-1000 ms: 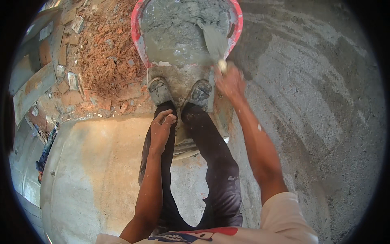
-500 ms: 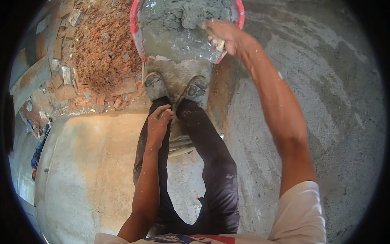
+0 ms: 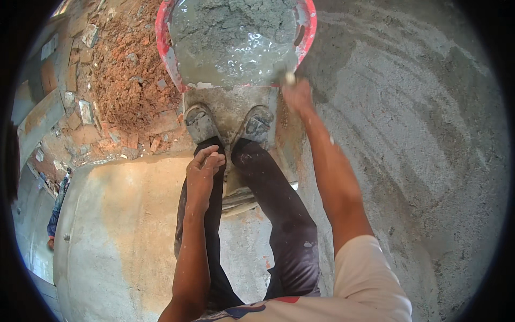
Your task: The person applies cement mortar to a wall by scooping it from containers using a trowel and throwing it onto the wall surface.
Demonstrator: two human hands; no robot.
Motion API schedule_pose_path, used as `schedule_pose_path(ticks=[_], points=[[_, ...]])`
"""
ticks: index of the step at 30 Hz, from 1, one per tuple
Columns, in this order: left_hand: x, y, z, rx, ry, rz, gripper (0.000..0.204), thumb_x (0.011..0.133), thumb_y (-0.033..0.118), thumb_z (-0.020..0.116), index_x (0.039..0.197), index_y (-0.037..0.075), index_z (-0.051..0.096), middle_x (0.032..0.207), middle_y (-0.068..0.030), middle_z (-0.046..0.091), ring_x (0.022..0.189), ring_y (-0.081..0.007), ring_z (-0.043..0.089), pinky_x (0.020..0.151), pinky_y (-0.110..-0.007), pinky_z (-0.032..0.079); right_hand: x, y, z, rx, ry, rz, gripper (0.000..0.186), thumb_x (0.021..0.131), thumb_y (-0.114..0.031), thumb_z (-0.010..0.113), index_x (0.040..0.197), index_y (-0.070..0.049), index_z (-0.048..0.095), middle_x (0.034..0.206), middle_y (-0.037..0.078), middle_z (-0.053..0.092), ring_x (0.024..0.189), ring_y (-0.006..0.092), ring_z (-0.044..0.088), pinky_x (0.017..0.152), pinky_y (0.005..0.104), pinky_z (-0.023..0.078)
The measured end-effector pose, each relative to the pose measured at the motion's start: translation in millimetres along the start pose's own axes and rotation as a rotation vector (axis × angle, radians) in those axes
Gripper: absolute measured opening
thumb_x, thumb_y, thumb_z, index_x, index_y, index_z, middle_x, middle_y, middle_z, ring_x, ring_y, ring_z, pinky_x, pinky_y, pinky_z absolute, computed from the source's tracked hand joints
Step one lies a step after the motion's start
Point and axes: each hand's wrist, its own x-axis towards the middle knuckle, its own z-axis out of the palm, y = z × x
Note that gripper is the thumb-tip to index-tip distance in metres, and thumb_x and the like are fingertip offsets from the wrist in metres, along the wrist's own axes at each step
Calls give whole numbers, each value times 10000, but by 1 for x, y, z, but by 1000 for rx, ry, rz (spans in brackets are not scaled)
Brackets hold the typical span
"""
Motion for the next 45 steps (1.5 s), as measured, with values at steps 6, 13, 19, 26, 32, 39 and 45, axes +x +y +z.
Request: schedule_pose_path(ticks=[6,13,19,26,32,39,45], points=[[5,-11,-3,-16,-9,-16,354,1000,234,615,1269,5,642,1043,-80,721,1004,-165,678,924,-296,494,54,-92,-51,-152,26,-164,455,851,-378,688,1014,47,698,974,238,705,927,368,689,807,456,531],[9,-15,-1,-67,-27,-33,351,1007,236,605,1277,15,641,1035,-68,721,994,-150,677,893,-283,494,-15,-164,-130,-642,122,-446,439,883,-408,664,1086,-19,683,999,238,710,1029,434,669,877,493,527],[9,-11,-7,-87,-7,-66,360,1008,235,602,1290,14,630,1056,-77,716,1009,-151,672,911,-285,484,-72,-145,-123,-320,78,-118,431,915,-405,627,1121,-29,673,1057,255,711,1016,431,688,871,511,532],[9,5,3,-159,-13,-25,349,993,206,623,1253,-26,641,1017,-86,715,963,-156,672,874,-285,502,-18,-8,5,-86,44,-254,483,919,-415,678,964,66,678,724,155,661,671,273,642,635,428,513],[11,-2,-11,-112,-12,-19,358,1006,261,613,1277,28,647,1067,-94,724,1008,-169,676,941,-318,489,29,-156,-7,502,-274,131,364,935,-321,654,964,42,654,681,66,594,503,158,513,423,343,425],[13,-9,-11,-147,-13,-60,365,1004,247,610,1280,11,639,1070,-88,722,994,-156,668,931,-295,488,-2,-159,-78,859,-614,251,223,1030,-268,504,954,-65,555,637,16,507,474,101,441,374,274,360],[9,-9,-12,-171,-15,-65,373,1004,247,610,1290,8,630,1066,-84,721,1010,-156,667,914,-289,492,-18,-160,-127,1080,-692,148,296,999,-343,546,897,-65,547,592,13,496,440,105,435,358,267,363]])
